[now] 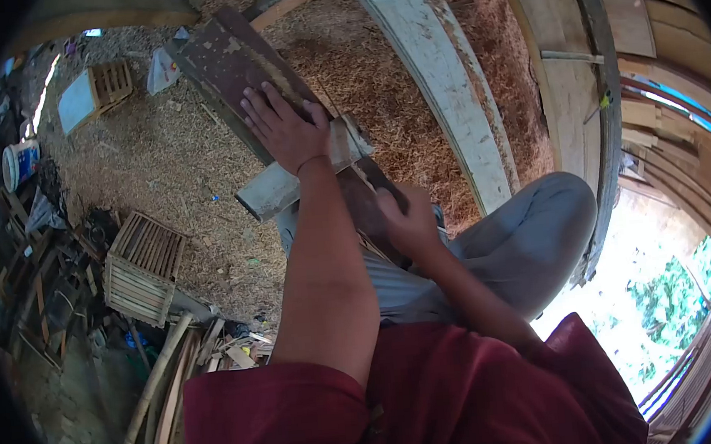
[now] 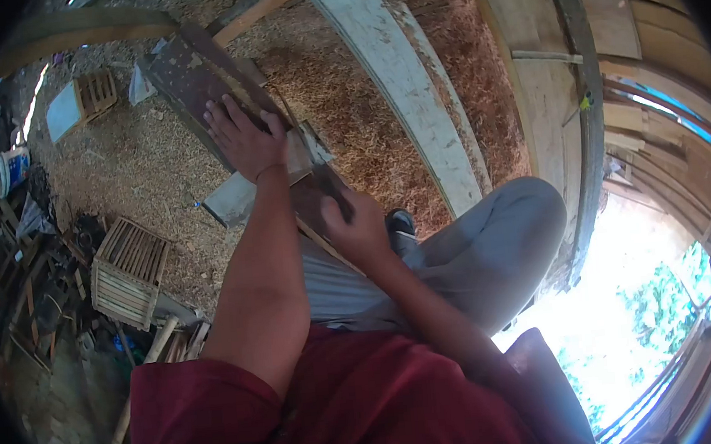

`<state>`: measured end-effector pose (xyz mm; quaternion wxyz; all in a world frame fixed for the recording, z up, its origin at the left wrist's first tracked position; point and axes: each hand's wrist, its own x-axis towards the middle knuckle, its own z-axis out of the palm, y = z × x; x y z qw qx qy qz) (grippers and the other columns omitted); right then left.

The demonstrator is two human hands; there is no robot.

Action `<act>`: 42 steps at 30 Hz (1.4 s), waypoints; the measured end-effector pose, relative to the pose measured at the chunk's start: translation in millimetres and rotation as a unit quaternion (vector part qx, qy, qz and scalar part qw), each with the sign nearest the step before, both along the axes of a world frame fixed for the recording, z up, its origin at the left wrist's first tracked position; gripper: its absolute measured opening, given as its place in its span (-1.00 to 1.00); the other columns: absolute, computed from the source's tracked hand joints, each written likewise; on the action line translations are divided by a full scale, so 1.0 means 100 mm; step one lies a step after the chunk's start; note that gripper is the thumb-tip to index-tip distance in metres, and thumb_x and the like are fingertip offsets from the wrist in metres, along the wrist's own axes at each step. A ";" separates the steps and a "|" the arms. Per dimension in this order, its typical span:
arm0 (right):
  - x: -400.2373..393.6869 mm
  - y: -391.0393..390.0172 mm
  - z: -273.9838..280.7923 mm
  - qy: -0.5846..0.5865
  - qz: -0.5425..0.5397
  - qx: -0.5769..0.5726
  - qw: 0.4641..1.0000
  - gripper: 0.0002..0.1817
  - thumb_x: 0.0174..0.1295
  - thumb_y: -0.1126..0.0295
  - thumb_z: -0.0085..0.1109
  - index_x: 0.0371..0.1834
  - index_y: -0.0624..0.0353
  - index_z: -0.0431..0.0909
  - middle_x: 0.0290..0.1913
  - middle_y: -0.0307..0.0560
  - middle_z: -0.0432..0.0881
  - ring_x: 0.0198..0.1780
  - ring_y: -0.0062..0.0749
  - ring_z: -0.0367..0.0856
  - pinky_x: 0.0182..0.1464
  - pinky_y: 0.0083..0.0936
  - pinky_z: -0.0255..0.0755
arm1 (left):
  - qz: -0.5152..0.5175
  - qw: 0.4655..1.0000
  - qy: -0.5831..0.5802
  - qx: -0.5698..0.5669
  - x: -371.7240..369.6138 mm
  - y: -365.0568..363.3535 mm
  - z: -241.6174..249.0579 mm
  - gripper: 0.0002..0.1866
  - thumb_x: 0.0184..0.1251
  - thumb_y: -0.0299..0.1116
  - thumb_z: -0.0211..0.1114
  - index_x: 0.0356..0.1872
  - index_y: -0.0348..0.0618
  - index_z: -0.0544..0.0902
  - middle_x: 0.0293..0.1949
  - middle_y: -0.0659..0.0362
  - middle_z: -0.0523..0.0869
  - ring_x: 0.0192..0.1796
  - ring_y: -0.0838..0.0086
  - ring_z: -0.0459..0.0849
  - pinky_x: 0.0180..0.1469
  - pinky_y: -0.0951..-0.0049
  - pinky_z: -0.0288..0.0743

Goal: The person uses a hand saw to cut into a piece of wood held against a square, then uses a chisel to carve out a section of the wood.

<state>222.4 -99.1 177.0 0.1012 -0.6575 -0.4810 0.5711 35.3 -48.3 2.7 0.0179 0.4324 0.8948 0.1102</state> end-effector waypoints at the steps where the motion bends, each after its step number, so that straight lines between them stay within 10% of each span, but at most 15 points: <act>1: -0.03 0.04 -0.08 0.004 -0.005 -0.019 1.000 -0.63 0.56 0.25 0.22 -0.36 0.33 0.58 -0.55 -0.30 0.45 -0.42 -0.63 0.38 -0.36 -0.38 0.27 | 0.000 1.000 -0.001 -0.002 0.00 0.01 0.01 -0.14 0.41 -0.07 0.24 0.71 -0.16 0.31 0.74 -0.16 0.25 0.78 -0.10 0.19 0.81 -0.08 0.08; 5: 0.14 -0.02 0.30 0.001 -0.020 -0.058 0.998 -0.61 0.50 0.23 0.23 -0.29 0.44 0.63 -0.54 0.13 0.54 -0.48 -0.33 0.51 -0.30 -0.22 0.43 | -0.004 1.000 -0.005 -0.005 -0.01 0.04 -0.01 -0.14 0.43 -0.08 0.24 0.73 -0.15 0.29 0.74 -0.17 0.23 0.79 -0.11 0.18 0.81 -0.08 0.09; 8: 0.15 -0.17 0.24 0.048 -0.029 -0.007 0.998 -0.59 0.56 0.23 0.22 -0.37 0.38 0.56 -0.54 -0.20 0.51 -0.43 -0.58 0.41 -0.34 -0.27 0.32 | -0.005 1.000 0.002 -0.011 -0.02 0.02 -0.01 -0.14 0.46 -0.07 0.24 0.73 -0.15 0.28 0.76 -0.17 0.21 0.80 -0.11 0.16 0.80 -0.09 0.09; 15: 0.06 -0.13 0.19 0.038 -0.013 0.023 0.999 -0.62 0.55 0.24 0.19 -0.25 0.44 0.61 -0.48 -0.04 0.56 -0.42 -0.52 0.46 -0.32 -0.32 0.39 | -0.006 1.000 0.001 -0.005 -0.01 0.01 0.01 -0.15 0.45 -0.08 0.24 0.73 -0.14 0.29 0.75 -0.17 0.22 0.80 -0.10 0.16 0.80 -0.10 0.10; 18: 0.12 -0.17 0.33 0.067 -0.080 -0.036 0.994 -0.59 0.51 0.21 0.25 -0.24 0.47 0.64 -0.46 0.31 0.56 -0.44 -0.20 0.57 -0.27 -0.15 0.44 | -0.005 1.000 0.001 -0.009 0.00 0.00 0.02 -0.16 0.49 -0.07 0.23 0.74 -0.13 0.28 0.75 -0.16 0.22 0.80 -0.10 0.16 0.79 -0.10 0.12; 21: -0.05 0.15 -0.28 0.002 0.011 -0.047 0.999 -0.68 0.55 0.29 0.20 -0.06 0.42 0.68 -0.45 -0.10 0.55 -0.37 -0.60 0.49 -0.29 -0.40 0.40 | -0.002 1.000 0.000 -0.009 0.01 0.00 0.03 -0.16 0.49 -0.07 0.23 0.74 -0.13 0.28 0.75 -0.16 0.23 0.80 -0.10 0.16 0.79 -0.10 0.12; 27: 0.16 -0.18 0.48 0.047 -0.067 -0.081 0.993 -0.57 0.51 0.17 0.23 -0.26 0.44 0.62 -0.46 0.07 0.56 -0.39 -0.44 0.54 -0.26 -0.27 0.43 | -0.008 1.000 0.000 -0.003 0.00 0.00 0.01 -0.14 0.42 -0.09 0.25 0.72 -0.18 0.30 0.75 -0.18 0.24 0.79 -0.11 0.18 0.81 -0.08 0.07; 33: -0.10 0.11 -0.23 -0.025 0.006 -0.007 1.000 -0.68 0.55 0.26 0.22 -0.18 0.39 0.67 -0.46 -0.14 0.57 -0.32 -0.58 0.52 -0.24 -0.36 0.43 | -0.007 1.000 0.005 0.003 0.00 -0.01 0.00 -0.14 0.42 -0.09 0.25 0.72 -0.19 0.30 0.74 -0.19 0.24 0.79 -0.11 0.17 0.81 -0.07 0.06; 39: 0.23 -0.26 0.23 0.039 -0.031 -0.035 0.998 -0.69 0.53 0.32 0.21 -0.17 0.43 0.71 -0.47 0.11 0.66 -0.41 -0.37 0.58 -0.26 -0.24 0.49 | -0.004 1.000 0.002 -0.007 0.00 0.00 0.00 -0.14 0.41 -0.10 0.26 0.72 -0.18 0.31 0.74 -0.19 0.24 0.79 -0.12 0.18 0.82 -0.07 0.06; 42: -0.14 0.16 -0.15 0.014 -0.025 -0.051 0.998 -0.76 0.57 0.37 0.16 -0.16 0.36 0.66 -0.47 -0.26 0.52 -0.35 -0.63 0.45 -0.29 -0.42 0.39 | -0.002 1.000 0.002 -0.013 0.01 -0.01 0.02 -0.16 0.48 -0.09 0.22 0.73 -0.16 0.28 0.75 -0.16 0.22 0.79 -0.10 0.17 0.81 -0.09 0.08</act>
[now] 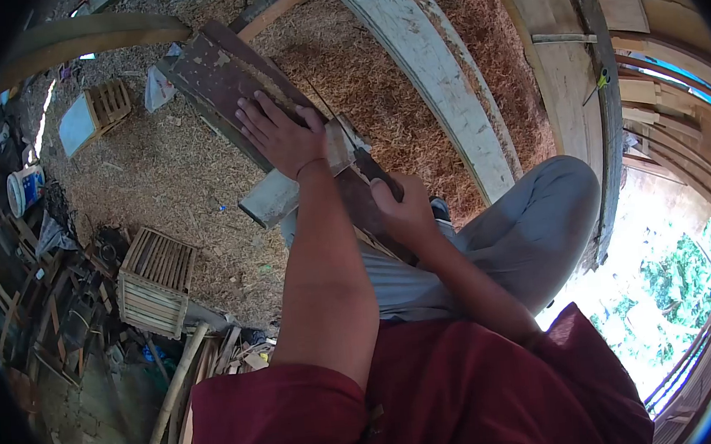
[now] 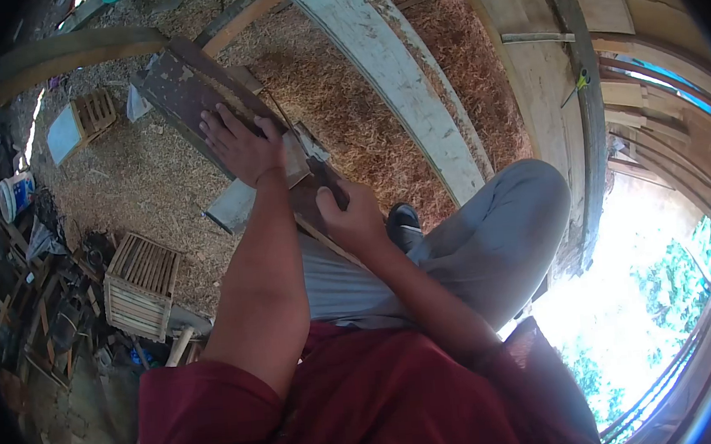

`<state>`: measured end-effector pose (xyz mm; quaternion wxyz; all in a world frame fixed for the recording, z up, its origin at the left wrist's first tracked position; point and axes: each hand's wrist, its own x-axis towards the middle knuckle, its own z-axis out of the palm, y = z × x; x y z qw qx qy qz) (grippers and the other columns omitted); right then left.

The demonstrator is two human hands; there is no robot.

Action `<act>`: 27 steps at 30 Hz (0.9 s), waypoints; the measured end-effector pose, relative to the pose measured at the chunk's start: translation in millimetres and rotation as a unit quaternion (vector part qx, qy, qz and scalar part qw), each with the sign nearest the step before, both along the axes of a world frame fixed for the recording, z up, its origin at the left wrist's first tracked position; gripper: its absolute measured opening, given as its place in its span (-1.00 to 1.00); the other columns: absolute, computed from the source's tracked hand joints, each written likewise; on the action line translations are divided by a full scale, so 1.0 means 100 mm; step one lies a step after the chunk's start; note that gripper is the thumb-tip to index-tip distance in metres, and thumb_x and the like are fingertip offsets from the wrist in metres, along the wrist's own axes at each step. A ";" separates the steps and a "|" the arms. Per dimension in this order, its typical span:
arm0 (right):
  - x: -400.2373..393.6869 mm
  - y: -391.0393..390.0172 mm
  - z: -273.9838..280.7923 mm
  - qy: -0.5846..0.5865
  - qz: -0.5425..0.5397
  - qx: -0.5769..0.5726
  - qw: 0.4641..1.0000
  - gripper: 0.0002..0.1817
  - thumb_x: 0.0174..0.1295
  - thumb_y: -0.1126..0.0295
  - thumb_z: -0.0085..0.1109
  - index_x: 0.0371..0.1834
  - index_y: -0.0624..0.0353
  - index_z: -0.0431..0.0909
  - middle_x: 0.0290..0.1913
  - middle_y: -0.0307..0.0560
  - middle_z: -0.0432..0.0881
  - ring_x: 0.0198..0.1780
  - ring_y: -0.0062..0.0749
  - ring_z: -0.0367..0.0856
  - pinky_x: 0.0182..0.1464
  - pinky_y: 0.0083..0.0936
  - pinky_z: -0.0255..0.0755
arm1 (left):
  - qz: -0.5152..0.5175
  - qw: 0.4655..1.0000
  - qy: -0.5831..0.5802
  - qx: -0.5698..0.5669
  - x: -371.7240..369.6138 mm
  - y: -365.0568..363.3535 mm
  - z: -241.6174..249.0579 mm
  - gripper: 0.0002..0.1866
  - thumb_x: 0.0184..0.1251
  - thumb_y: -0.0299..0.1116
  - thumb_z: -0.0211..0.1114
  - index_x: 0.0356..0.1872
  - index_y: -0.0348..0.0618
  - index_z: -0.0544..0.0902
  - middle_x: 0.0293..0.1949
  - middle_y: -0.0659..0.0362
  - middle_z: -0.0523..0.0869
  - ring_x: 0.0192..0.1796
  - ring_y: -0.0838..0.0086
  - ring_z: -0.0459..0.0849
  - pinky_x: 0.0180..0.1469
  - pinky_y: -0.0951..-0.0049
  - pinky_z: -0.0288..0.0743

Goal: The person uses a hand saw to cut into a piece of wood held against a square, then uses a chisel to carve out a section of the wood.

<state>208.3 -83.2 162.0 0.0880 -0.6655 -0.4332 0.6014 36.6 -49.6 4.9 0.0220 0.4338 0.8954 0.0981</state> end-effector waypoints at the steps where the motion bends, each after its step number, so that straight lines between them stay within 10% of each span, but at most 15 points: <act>1: 0.03 -0.04 0.03 0.008 -0.002 0.035 0.999 -0.74 0.57 0.35 0.16 -0.20 0.36 0.65 -0.50 -0.27 0.49 -0.38 -0.63 0.43 -0.31 -0.41 0.36 | -0.001 1.000 0.000 -0.002 0.00 0.02 0.00 -0.17 0.51 -0.08 0.20 0.74 -0.15 0.27 0.76 -0.15 0.20 0.80 -0.09 0.16 0.80 -0.09 0.10; 6: 0.33 -0.33 0.72 0.011 -0.031 -0.041 0.999 -0.65 0.56 0.28 0.19 -0.33 0.36 0.59 -0.59 -0.26 0.43 -0.47 -0.62 0.36 -0.39 -0.38 0.27 | -0.002 1.000 0.004 0.010 -0.03 0.01 -0.04 -0.13 0.41 -0.09 0.26 0.72 -0.16 0.31 0.74 -0.18 0.24 0.78 -0.12 0.19 0.81 -0.09 0.09; 12: 0.16 -0.17 -0.10 -0.023 0.051 0.063 0.996 -0.69 0.56 0.30 0.20 -0.27 0.34 0.65 -0.54 -0.30 0.52 -0.43 -0.67 0.40 -0.36 -0.42 0.32 | 0.001 1.000 -0.004 0.009 -0.01 0.03 -0.01 -0.17 0.48 -0.09 0.22 0.72 -0.17 0.29 0.74 -0.19 0.23 0.79 -0.13 0.17 0.80 -0.10 0.09; 15: 0.40 -0.36 0.73 0.013 -0.006 -0.019 1.000 -0.62 0.55 0.24 0.23 -0.34 0.38 0.61 -0.54 -0.26 0.48 -0.41 -0.64 0.39 -0.34 -0.40 0.34 | -0.006 1.000 -0.008 0.006 -0.02 0.02 -0.01 -0.17 0.47 -0.09 0.22 0.72 -0.18 0.30 0.74 -0.20 0.23 0.79 -0.13 0.17 0.80 -0.11 0.09; 21: 0.09 -0.04 -0.01 0.018 -0.009 0.013 1.000 -0.70 0.55 0.32 0.21 -0.26 0.38 0.63 -0.51 -0.27 0.50 -0.40 -0.63 0.41 -0.32 -0.42 0.37 | -0.003 1.000 -0.006 0.011 -0.01 -0.01 -0.01 -0.14 0.43 -0.10 0.23 0.72 -0.18 0.30 0.74 -0.20 0.24 0.79 -0.13 0.17 0.81 -0.11 0.06; 27: 0.40 -0.32 0.48 0.027 0.006 0.043 0.999 -0.68 0.54 0.29 0.23 -0.34 0.33 0.61 -0.53 -0.27 0.49 -0.42 -0.64 0.44 -0.35 -0.42 0.34 | -0.002 1.000 -0.009 0.006 -0.02 -0.01 -0.01 -0.16 0.47 -0.10 0.22 0.73 -0.16 0.29 0.74 -0.20 0.23 0.79 -0.14 0.16 0.80 -0.14 0.07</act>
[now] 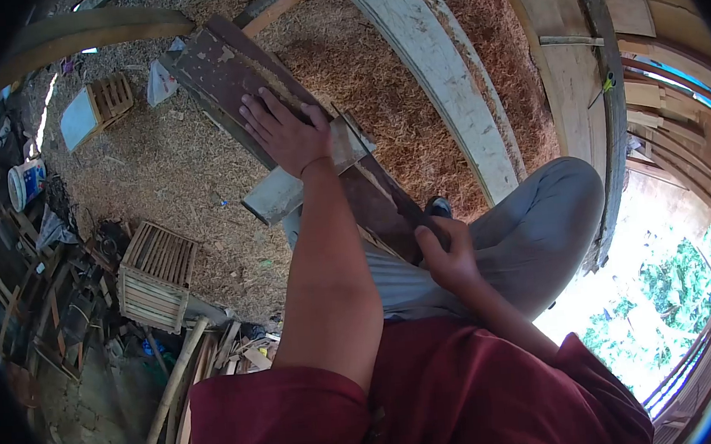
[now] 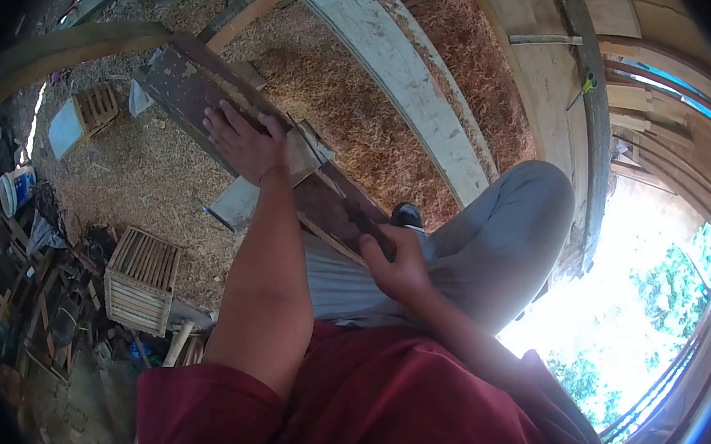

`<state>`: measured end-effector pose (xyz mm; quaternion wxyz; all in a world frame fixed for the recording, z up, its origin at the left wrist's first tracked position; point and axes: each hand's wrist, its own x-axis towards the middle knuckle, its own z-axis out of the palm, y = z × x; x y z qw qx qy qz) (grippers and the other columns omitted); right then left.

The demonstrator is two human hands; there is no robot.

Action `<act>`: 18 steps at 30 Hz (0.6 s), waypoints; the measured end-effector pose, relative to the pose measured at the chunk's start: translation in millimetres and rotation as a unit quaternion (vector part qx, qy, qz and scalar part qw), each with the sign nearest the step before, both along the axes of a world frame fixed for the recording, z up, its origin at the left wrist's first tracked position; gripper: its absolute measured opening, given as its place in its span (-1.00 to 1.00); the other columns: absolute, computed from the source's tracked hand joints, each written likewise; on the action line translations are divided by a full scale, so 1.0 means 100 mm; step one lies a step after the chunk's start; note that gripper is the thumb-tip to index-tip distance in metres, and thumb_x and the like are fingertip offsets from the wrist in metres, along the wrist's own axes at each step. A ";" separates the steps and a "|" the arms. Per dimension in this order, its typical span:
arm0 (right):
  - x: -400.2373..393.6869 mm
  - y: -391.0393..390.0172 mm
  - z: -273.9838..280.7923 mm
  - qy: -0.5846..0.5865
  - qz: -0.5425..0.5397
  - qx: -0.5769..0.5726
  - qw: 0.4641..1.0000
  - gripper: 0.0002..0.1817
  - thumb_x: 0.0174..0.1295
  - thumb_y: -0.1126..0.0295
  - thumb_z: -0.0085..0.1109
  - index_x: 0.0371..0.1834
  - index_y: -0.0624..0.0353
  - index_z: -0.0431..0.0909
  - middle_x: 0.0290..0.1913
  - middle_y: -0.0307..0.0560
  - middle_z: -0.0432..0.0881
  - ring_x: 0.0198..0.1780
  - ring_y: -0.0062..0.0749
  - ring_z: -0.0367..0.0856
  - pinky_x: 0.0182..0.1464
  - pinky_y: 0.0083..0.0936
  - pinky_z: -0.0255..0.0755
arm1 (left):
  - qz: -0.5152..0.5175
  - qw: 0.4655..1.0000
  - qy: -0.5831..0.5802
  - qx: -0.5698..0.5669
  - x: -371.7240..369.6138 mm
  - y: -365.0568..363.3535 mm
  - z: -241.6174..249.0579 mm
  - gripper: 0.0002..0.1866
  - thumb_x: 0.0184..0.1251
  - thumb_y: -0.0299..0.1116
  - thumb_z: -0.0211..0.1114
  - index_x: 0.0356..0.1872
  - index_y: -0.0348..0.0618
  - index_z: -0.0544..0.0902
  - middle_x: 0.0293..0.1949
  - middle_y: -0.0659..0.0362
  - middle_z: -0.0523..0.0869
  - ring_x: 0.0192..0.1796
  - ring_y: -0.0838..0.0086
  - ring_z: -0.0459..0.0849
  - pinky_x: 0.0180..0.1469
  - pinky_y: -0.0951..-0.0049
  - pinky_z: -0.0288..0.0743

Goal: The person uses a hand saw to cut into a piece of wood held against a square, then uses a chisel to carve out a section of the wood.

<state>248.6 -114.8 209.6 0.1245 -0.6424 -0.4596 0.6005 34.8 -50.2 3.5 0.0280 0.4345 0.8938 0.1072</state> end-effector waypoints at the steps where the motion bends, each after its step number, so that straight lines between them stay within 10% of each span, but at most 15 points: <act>1: -0.04 0.02 -0.05 -0.005 0.007 0.032 0.999 -0.68 0.54 0.30 0.23 -0.34 0.33 0.61 -0.53 -0.27 0.49 -0.42 -0.65 0.46 -0.36 -0.43 0.33 | 0.000 1.000 -0.001 0.001 0.00 0.02 -0.01 -0.16 0.47 -0.10 0.23 0.73 -0.16 0.28 0.74 -0.20 0.23 0.79 -0.14 0.16 0.80 -0.14 0.07; 16: -0.29 0.26 -0.35 -0.007 -0.019 -0.031 0.999 -0.63 0.55 0.24 0.23 -0.32 0.35 0.65 -0.57 -0.12 0.48 -0.44 -0.57 0.40 -0.35 -0.33 0.34 | 0.005 1.000 -0.002 0.006 0.01 0.02 -0.01 -0.14 0.43 -0.10 0.24 0.74 -0.13 0.27 0.76 -0.17 0.21 0.80 -0.13 0.14 0.79 -0.14 0.10; 18: -0.07 0.06 -0.01 -0.047 0.032 -0.017 0.998 -0.62 0.50 0.24 0.22 -0.08 0.47 0.68 -0.45 0.29 0.63 -0.47 -0.17 0.60 -0.29 -0.19 0.47 | 0.005 1.000 -0.007 0.007 0.01 0.02 -0.02 -0.14 0.43 -0.10 0.24 0.74 -0.13 0.28 0.76 -0.17 0.21 0.80 -0.13 0.14 0.79 -0.14 0.10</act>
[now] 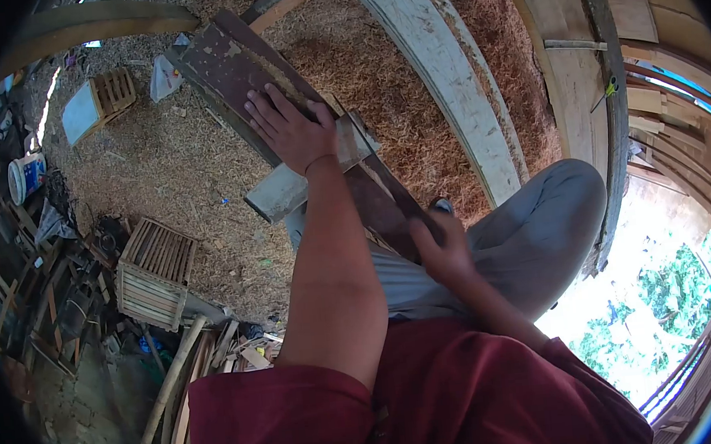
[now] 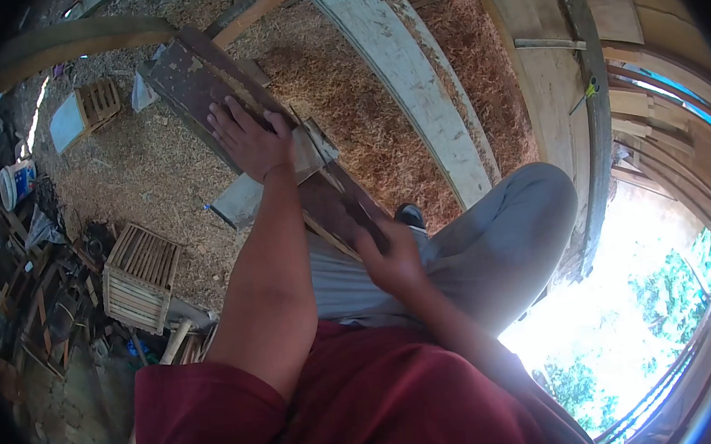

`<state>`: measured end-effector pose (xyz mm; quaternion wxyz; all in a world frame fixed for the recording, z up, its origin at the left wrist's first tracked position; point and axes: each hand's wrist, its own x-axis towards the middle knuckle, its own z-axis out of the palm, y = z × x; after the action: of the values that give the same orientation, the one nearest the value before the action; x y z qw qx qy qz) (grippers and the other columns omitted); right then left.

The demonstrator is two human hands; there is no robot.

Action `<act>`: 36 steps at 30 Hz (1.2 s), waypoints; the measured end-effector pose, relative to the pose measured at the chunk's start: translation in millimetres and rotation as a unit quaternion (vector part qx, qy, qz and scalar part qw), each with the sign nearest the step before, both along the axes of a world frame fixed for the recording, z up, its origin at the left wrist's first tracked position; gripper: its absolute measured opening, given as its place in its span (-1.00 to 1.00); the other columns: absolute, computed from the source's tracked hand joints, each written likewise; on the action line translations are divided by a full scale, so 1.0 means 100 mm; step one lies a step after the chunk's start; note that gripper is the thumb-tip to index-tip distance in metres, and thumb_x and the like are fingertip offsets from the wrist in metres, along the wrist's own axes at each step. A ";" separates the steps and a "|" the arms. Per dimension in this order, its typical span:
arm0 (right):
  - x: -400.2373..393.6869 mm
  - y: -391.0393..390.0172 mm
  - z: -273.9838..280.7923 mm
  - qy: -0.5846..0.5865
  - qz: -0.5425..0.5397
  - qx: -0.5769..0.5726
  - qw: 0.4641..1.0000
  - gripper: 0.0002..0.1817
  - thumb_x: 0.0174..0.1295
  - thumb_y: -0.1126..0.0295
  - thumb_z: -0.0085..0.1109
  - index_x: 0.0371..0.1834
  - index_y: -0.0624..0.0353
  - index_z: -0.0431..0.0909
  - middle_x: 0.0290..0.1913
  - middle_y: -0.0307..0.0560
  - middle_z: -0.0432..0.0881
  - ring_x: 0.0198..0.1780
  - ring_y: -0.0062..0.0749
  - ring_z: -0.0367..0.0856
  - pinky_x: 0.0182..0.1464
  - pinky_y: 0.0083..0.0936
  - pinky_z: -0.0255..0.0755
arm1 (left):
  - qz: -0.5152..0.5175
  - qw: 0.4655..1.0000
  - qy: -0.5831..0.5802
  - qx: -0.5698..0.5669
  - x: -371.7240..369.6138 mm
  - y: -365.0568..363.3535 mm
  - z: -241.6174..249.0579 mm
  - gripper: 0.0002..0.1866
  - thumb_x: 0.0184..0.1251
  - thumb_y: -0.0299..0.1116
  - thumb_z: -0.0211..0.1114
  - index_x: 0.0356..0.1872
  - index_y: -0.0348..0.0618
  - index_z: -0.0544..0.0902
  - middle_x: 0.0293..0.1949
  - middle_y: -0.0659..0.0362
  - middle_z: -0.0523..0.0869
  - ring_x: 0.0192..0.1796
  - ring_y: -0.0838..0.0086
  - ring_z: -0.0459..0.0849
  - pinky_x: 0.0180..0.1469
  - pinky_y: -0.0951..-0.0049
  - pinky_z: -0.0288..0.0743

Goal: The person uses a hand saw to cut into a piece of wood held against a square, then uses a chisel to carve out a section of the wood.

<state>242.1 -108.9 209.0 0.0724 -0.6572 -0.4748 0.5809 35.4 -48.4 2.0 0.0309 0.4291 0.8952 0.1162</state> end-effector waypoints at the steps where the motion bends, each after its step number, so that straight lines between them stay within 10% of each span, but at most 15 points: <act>1: 0.09 -0.07 0.20 -0.010 -0.006 -0.046 0.999 -0.63 0.50 0.24 0.22 -0.08 0.47 0.68 -0.42 0.33 0.65 -0.45 -0.08 0.64 -0.27 -0.17 0.49 | 0.002 1.000 -0.003 0.000 0.01 -0.01 0.00 -0.14 0.43 -0.10 0.24 0.74 -0.13 0.28 0.76 -0.17 0.21 0.80 -0.13 0.13 0.79 -0.14 0.10; 2: 0.14 -0.08 0.30 -0.020 -0.010 -0.090 0.996 -0.63 0.50 0.25 0.22 -0.08 0.46 0.69 -0.38 0.37 0.68 -0.43 0.01 0.67 -0.24 -0.16 0.51 | 0.003 1.000 -0.002 -0.001 0.01 0.00 -0.01 -0.13 0.43 -0.10 0.24 0.74 -0.13 0.28 0.76 -0.17 0.21 0.80 -0.13 0.13 0.79 -0.14 0.10; 5: -0.17 0.14 -0.32 -0.023 0.026 0.114 0.993 -0.64 0.59 0.28 0.20 -0.26 0.42 0.62 -0.52 -0.08 0.51 -0.37 -0.53 0.46 -0.28 -0.30 0.37 | -0.002 1.000 0.003 0.001 0.00 0.01 -0.02 -0.14 0.44 -0.09 0.23 0.74 -0.12 0.27 0.76 -0.17 0.21 0.80 -0.12 0.13 0.80 -0.13 0.08; 12: 0.09 -0.09 0.24 0.010 -0.042 -0.076 0.996 -0.62 0.58 0.24 0.20 -0.24 0.42 0.63 -0.54 -0.04 0.49 -0.40 -0.50 0.38 -0.29 -0.27 0.37 | -0.002 1.000 -0.001 0.000 0.00 0.00 0.00 -0.18 0.50 -0.09 0.20 0.73 -0.14 0.29 0.74 -0.17 0.23 0.79 -0.13 0.15 0.80 -0.11 0.08; 15: -0.23 0.05 -0.36 0.009 -0.007 0.078 0.997 -0.62 0.58 0.24 0.18 -0.26 0.41 0.63 -0.56 -0.11 0.46 -0.42 -0.54 0.34 -0.35 -0.30 0.31 | -0.003 1.000 0.003 0.009 0.00 0.04 0.01 -0.19 0.50 -0.10 0.20 0.72 -0.16 0.30 0.74 -0.18 0.24 0.79 -0.13 0.16 0.80 -0.12 0.08; 19: -0.12 0.17 -0.22 0.026 -0.013 0.019 0.999 -0.63 0.59 0.25 0.16 -0.27 0.39 0.66 -0.54 -0.20 0.46 -0.43 -0.60 0.33 -0.37 -0.35 0.28 | -0.002 1.000 0.011 0.000 0.00 0.00 0.00 -0.21 0.52 -0.12 0.18 0.72 -0.16 0.31 0.74 -0.19 0.25 0.78 -0.13 0.18 0.79 -0.13 0.10; 22: 0.20 -0.14 0.21 0.007 -0.001 -0.059 0.998 -0.61 0.54 0.20 0.16 -0.17 0.43 0.64 -0.51 0.15 0.53 -0.46 -0.43 0.51 -0.32 -0.24 0.42 | -0.004 1.000 0.015 0.003 -0.01 -0.01 -0.04 -0.18 0.43 -0.14 0.23 0.70 -0.16 0.33 0.74 -0.17 0.24 0.79 -0.12 0.17 0.81 -0.10 0.05; 26: -0.25 0.22 -0.47 0.042 -0.041 0.045 0.997 -0.66 0.56 0.30 0.18 -0.32 0.37 0.60 -0.55 -0.13 0.46 -0.45 -0.56 0.39 -0.36 -0.32 0.32 | 0.000 1.000 0.012 0.007 0.01 -0.03 -0.03 -0.18 0.44 -0.13 0.22 0.70 -0.16 0.33 0.74 -0.18 0.25 0.79 -0.12 0.17 0.81 -0.10 0.05; 36: -0.20 0.21 -0.39 0.027 -0.017 -0.004 0.999 -0.71 0.56 0.31 0.19 -0.23 0.36 0.67 -0.50 -0.14 0.50 -0.41 -0.58 0.46 -0.32 -0.35 0.35 | -0.006 1.000 0.015 -0.002 0.00 0.00 -0.02 -0.21 0.52 -0.11 0.17 0.72 -0.15 0.30 0.74 -0.18 0.24 0.80 -0.11 0.15 0.81 -0.10 0.06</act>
<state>221.7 -87.7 170.2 0.0921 -0.6498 -0.4590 0.5989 35.1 -48.8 -0.2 0.0184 0.4359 0.8933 0.1080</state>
